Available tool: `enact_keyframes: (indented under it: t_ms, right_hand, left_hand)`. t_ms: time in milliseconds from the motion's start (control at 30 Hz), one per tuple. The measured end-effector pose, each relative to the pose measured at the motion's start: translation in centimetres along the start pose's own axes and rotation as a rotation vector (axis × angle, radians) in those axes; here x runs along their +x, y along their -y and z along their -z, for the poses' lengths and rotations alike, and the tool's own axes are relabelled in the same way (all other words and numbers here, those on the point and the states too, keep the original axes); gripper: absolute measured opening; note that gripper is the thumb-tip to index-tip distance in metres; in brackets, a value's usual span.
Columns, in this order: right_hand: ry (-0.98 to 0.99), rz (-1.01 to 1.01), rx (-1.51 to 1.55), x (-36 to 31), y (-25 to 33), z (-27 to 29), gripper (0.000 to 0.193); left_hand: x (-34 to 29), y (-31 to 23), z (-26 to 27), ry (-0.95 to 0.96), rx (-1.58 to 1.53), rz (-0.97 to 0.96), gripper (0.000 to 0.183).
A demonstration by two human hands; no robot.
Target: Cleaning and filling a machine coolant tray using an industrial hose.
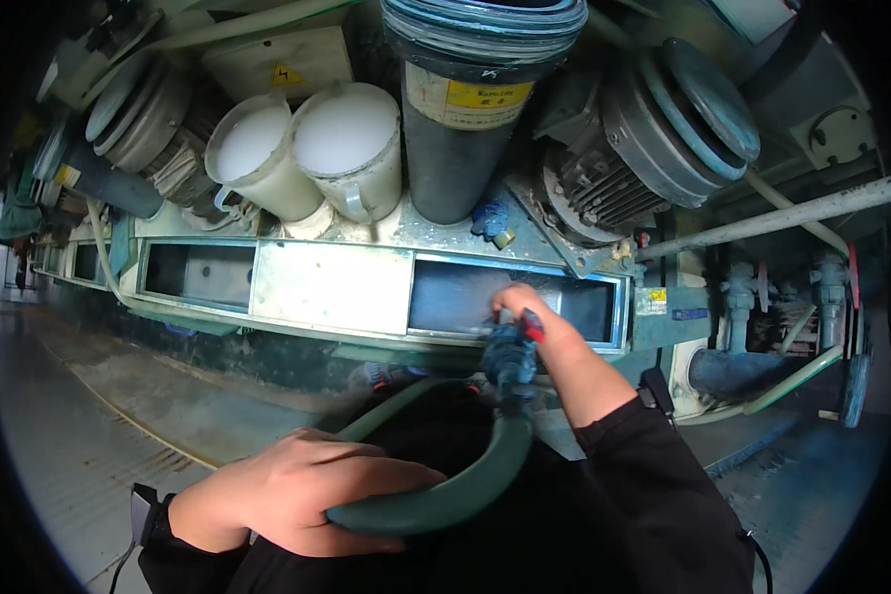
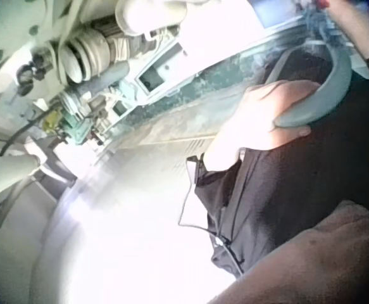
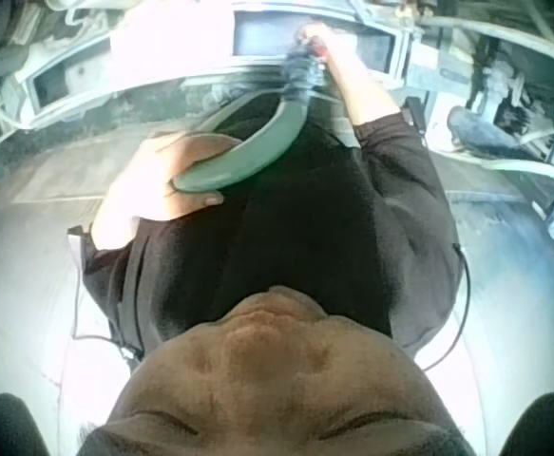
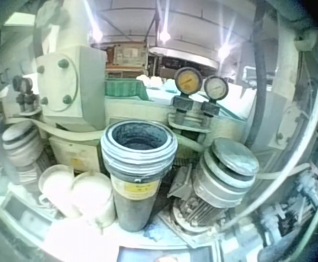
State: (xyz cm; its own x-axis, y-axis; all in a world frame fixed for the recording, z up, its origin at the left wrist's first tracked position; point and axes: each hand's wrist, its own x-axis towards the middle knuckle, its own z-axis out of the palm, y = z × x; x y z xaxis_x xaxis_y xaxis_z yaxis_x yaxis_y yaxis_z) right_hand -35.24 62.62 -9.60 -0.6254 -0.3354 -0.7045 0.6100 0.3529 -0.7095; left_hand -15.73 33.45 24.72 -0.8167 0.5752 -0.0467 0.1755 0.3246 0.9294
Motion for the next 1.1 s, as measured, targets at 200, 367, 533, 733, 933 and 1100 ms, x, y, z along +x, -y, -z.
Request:
enact_keyframes:
  t_ms: [200,367,533,733,933,1100]
  right_hand:
    - [0.009,-0.077,-0.100,1.7,0.0,-3.8,0.021]
    - [-0.260,-0.112,0.118,5.0,-2.5,-0.6,0.027]
    - [-0.011,0.056,-0.045,0.7,2.6,-5.1,0.046]
    - [0.325,0.306,0.109,-8.1,6.8,-5.1,0.047]
    - [0.356,0.750,-0.603,-7.5,6.1,-3.6,0.045]
    - [0.360,0.735,-0.624,-7.9,6.4,-4.0,0.046]
  left_hand:
    - [-2.3,0.2,0.0,0.059,-0.114,0.168,0.066]
    - [-2.8,2.1,-1.3,-0.074,0.068,0.171,0.063]
    - [-5.2,3.3,-1.4,-0.232,0.054,0.331,0.050]
    - [-6.5,4.9,-2.2,-0.272,0.096,0.431,0.049]
    - [-5.3,5.2,-3.0,-0.206,0.131,0.428,0.050]
    - [-4.8,5.2,-4.0,-0.181,0.176,0.380,0.051]
